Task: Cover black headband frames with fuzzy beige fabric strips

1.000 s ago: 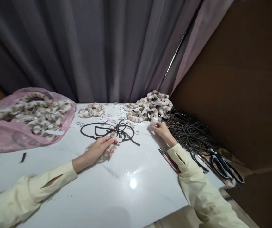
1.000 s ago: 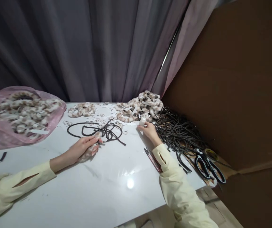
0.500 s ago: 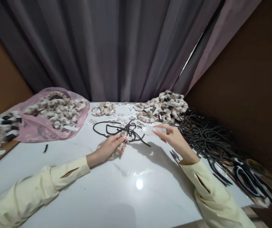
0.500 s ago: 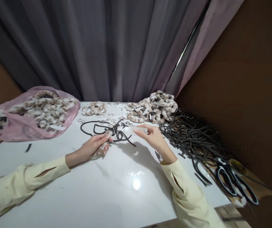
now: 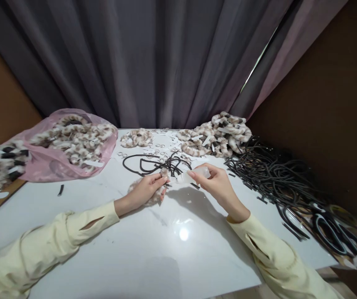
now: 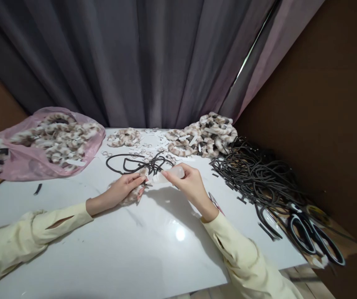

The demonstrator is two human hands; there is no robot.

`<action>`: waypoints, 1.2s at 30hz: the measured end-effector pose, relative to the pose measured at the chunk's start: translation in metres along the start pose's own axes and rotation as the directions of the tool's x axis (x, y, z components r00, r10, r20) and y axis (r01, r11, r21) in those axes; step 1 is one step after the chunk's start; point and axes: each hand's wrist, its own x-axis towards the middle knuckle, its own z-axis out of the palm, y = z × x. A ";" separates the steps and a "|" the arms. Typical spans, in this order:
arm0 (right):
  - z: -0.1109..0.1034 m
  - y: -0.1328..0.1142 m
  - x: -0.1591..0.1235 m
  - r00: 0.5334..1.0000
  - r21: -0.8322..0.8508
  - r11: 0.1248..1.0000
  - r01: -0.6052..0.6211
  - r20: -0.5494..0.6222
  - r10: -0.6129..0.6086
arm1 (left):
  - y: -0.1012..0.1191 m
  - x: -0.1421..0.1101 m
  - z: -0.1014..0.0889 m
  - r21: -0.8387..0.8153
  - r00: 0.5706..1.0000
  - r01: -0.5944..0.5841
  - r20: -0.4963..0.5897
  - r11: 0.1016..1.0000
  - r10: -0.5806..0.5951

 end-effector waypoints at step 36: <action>0.017 0.006 -0.003 0.991 0.159 0.981 -0.114 -0.052 0.124 | 0.000 0.001 0.000 -0.002 1.000 -0.004 -0.007 1.000 0.004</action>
